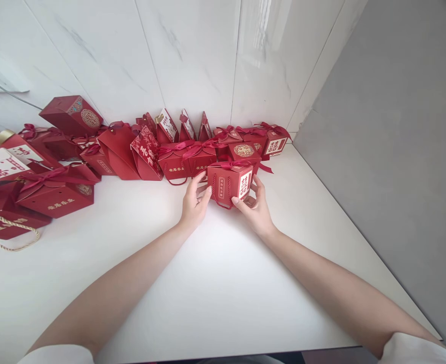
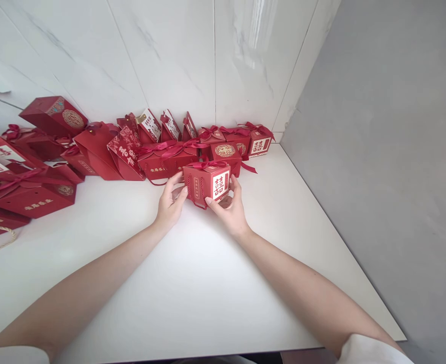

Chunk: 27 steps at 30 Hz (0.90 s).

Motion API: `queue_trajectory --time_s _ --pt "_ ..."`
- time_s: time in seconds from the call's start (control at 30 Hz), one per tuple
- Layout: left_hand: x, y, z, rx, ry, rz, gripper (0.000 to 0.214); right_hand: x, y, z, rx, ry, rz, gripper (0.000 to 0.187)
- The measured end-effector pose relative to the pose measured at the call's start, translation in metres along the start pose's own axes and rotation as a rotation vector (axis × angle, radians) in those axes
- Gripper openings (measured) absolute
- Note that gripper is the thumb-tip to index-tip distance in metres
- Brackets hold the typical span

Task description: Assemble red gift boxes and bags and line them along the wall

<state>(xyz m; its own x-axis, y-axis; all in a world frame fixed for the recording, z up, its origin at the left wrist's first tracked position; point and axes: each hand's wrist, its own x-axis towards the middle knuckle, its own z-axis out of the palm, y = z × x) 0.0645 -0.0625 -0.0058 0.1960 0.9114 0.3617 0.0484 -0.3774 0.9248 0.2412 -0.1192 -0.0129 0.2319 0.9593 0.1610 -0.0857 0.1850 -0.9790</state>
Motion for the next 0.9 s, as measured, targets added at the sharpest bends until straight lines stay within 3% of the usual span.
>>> queue_trajectory --time_s 0.1,0.2,0.27,0.37,0.53,0.6,0.77,0.9 --pt "-0.0044 0.0029 -0.0003 0.03 -0.075 0.019 0.058 0.0001 -0.0009 -0.0001 -0.026 0.04 -0.053 0.098" --pt "-0.0047 0.0033 -0.0003 0.008 -0.164 0.033 0.079 -0.0008 -0.0039 -0.0017 0.006 -0.021 -0.097 0.077" --pt "-0.0022 0.0023 -0.0004 -0.033 -0.157 0.001 0.086 -0.002 -0.0063 -0.0028 0.016 -0.07 -0.11 0.058" --pt "0.0019 0.0007 -0.0006 -0.088 -0.084 -0.091 0.065 -0.0039 -0.0084 -0.0031 -0.005 -0.11 -0.112 0.042" --pt "0.0022 -0.0008 -0.001 -0.155 -0.003 -0.174 0.053 -0.0041 -0.0046 -0.0018 -0.049 -0.103 -0.091 0.045" --pt "0.0014 -0.0016 -0.0008 -0.185 -0.015 -0.206 0.055 -0.003 -0.0029 -0.002 -0.073 -0.108 -0.054 0.048" --pt "0.0016 -0.0031 0.0006 -0.278 -0.04 -0.288 0.068 -0.0016 -0.0036 -0.0037 -0.09 -0.271 -0.02 0.056" --pt "0.0022 -0.003 0.0018 -0.247 -0.007 -0.285 0.075 -0.0013 -0.0035 -0.004 -0.107 -0.292 -0.009 0.062"
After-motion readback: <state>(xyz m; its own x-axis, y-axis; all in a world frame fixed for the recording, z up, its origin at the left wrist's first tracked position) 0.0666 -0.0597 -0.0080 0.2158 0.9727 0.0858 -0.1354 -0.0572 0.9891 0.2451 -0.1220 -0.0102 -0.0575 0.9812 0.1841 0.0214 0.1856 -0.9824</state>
